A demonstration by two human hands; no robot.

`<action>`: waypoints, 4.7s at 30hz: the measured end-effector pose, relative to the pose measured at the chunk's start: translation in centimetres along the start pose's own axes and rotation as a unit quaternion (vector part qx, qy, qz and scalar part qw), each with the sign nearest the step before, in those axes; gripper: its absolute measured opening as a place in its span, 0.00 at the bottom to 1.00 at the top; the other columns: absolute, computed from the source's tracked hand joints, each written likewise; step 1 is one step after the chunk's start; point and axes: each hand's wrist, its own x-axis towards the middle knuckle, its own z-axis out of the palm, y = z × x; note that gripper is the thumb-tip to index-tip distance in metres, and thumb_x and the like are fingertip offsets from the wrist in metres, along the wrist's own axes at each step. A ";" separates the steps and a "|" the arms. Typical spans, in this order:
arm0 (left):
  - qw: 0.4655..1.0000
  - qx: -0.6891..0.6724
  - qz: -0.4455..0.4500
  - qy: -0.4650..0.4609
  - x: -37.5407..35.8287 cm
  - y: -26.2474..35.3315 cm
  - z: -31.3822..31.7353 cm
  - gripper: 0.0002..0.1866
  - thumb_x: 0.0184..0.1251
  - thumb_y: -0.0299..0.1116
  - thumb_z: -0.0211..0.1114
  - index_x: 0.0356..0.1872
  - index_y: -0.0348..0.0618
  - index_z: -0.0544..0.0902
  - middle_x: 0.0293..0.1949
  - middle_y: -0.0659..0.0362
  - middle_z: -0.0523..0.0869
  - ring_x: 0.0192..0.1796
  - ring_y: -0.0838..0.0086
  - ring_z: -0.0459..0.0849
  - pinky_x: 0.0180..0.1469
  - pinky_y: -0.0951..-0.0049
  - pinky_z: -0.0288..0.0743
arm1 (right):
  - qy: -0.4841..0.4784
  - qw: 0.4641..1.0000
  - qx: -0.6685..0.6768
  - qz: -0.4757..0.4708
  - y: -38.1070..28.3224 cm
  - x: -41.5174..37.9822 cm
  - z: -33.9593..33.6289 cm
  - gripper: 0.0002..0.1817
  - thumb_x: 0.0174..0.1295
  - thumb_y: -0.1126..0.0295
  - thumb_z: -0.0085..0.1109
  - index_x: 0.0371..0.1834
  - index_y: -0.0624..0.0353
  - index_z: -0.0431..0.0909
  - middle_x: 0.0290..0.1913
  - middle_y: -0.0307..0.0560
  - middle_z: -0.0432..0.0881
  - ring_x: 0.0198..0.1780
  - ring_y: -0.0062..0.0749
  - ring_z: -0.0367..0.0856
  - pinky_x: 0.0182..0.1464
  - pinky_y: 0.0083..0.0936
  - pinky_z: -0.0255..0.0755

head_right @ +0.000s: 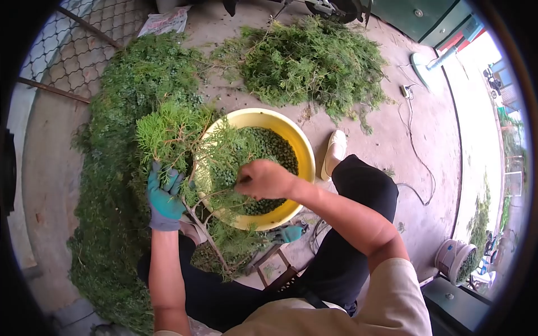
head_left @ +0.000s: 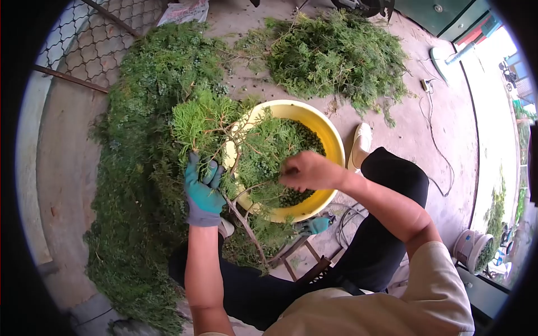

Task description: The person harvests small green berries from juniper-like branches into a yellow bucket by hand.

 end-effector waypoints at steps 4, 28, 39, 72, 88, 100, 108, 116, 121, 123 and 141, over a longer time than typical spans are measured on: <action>0.992 -0.116 -0.039 0.015 1.4 -0.7 -1.3 0.22 0.69 0.48 0.55 0.63 0.66 0.72 0.50 0.66 0.77 0.47 0.75 0.78 0.54 0.60 0.73 | -0.132 0.989 0.060 0.001 1.8 -0.1 7.9 0.42 0.56 0.37 0.60 0.53 0.70 0.70 0.44 0.56 0.82 0.48 0.38 0.82 0.49 0.28 0.77; 0.989 0.037 -0.126 -0.074 0.9 0.4 -4.6 0.24 0.71 0.44 0.54 0.60 0.40 0.70 0.54 0.56 0.75 0.56 0.68 0.75 0.58 0.66 0.70 | 0.131 0.958 0.232 0.102 12.8 4.3 0.1 0.17 0.62 0.64 0.61 0.52 0.57 0.79 0.45 0.40 0.82 0.40 0.23 0.78 0.44 0.22 0.74; 0.984 -0.001 -0.034 -0.173 -9.9 6.7 -1.6 0.27 0.72 0.46 0.51 0.62 0.36 0.68 0.52 0.52 0.78 0.51 0.67 0.78 0.57 0.65 0.71 | 0.023 0.972 -0.208 0.104 18.8 15.5 13.6 0.20 0.47 0.72 0.59 0.48 0.51 0.81 0.44 0.47 0.84 0.48 0.50 0.80 0.50 0.39 0.74; 0.934 0.281 0.002 -0.221 -12.6 1.8 -1.5 0.18 0.74 0.42 0.52 0.53 0.39 0.75 0.44 0.58 0.83 0.47 0.73 0.82 0.50 0.73 0.75 | 0.272 0.958 -0.037 0.081 17.0 5.5 0.6 0.18 0.50 0.67 0.61 0.45 0.58 0.79 0.30 0.53 0.83 0.36 0.44 0.84 0.44 0.37 0.77; 0.130 0.778 0.353 -0.503 -15.5 -12.8 4.0 0.12 0.61 0.41 0.57 0.43 0.52 0.81 0.39 0.59 0.82 0.41 0.67 0.81 0.38 0.65 0.65 | 0.172 0.923 -0.245 0.240 22.3 9.2 4.6 0.21 0.59 0.49 0.52 0.34 0.56 0.84 0.39 0.55 0.84 0.44 0.49 0.83 0.47 0.42 0.75; 0.376 0.697 0.294 -0.535 -13.8 2.9 9.1 0.15 0.55 0.36 0.58 0.41 0.40 0.79 0.36 0.55 0.79 0.41 0.66 0.76 0.42 0.62 0.70 | 0.024 0.923 -0.384 0.000 18.6 22.0 -3.5 0.11 0.55 0.61 0.53 0.30 0.58 0.79 0.31 0.56 0.80 0.36 0.51 0.81 0.43 0.46 0.74; 0.426 0.733 0.153 -0.508 -10.3 -2.4 9.2 0.14 0.54 0.37 0.58 0.39 0.39 0.79 0.34 0.55 0.79 0.39 0.67 0.77 0.41 0.63 0.70 | -0.048 0.952 -0.303 -0.029 15.7 31.7 -2.2 0.11 0.56 0.78 0.51 0.41 0.61 0.79 0.45 0.53 0.79 0.43 0.39 0.82 0.50 0.35 0.79; 0.318 0.696 0.370 -0.527 -7.9 -6.6 6.0 0.16 0.50 0.38 0.59 0.38 0.38 0.78 0.36 0.54 0.79 0.42 0.65 0.77 0.43 0.63 0.72 | -0.129 0.871 -0.390 -0.271 20.7 27.9 8.0 0.07 0.57 0.72 0.57 0.39 0.52 0.81 0.39 0.45 0.75 0.49 0.45 0.75 0.38 0.32 0.81; 0.203 0.615 0.594 -0.477 -7.3 -12.8 -0.3 0.17 0.50 0.38 0.58 0.39 0.38 0.78 0.36 0.54 0.78 0.43 0.64 0.77 0.43 0.63 0.73 | -0.236 0.838 -0.445 -0.212 24.6 20.9 1.8 0.05 0.57 0.72 0.55 0.36 0.53 0.79 0.36 0.46 0.77 0.41 0.44 0.79 0.35 0.37 0.80; 0.344 0.683 0.401 -0.504 -6.6 -4.5 10.0 0.19 0.50 0.39 0.58 0.40 0.37 0.78 0.37 0.54 0.78 0.45 0.64 0.77 0.44 0.64 0.73 | -0.178 0.887 -0.405 -0.131 23.5 20.4 -1.2 0.06 0.60 0.72 0.51 0.37 0.55 0.78 0.29 0.48 0.78 0.33 0.45 0.81 0.35 0.38 0.80; 0.393 0.694 0.196 -0.570 -6.7 -3.4 15.2 0.21 0.52 0.35 0.57 0.47 0.34 0.78 0.38 0.52 0.79 0.44 0.62 0.79 0.53 0.62 0.73 | -0.103 0.914 -0.367 -0.139 20.9 32.4 7.3 0.07 0.53 0.75 0.57 0.35 0.57 0.79 0.33 0.48 0.81 0.39 0.46 0.83 0.35 0.40 0.79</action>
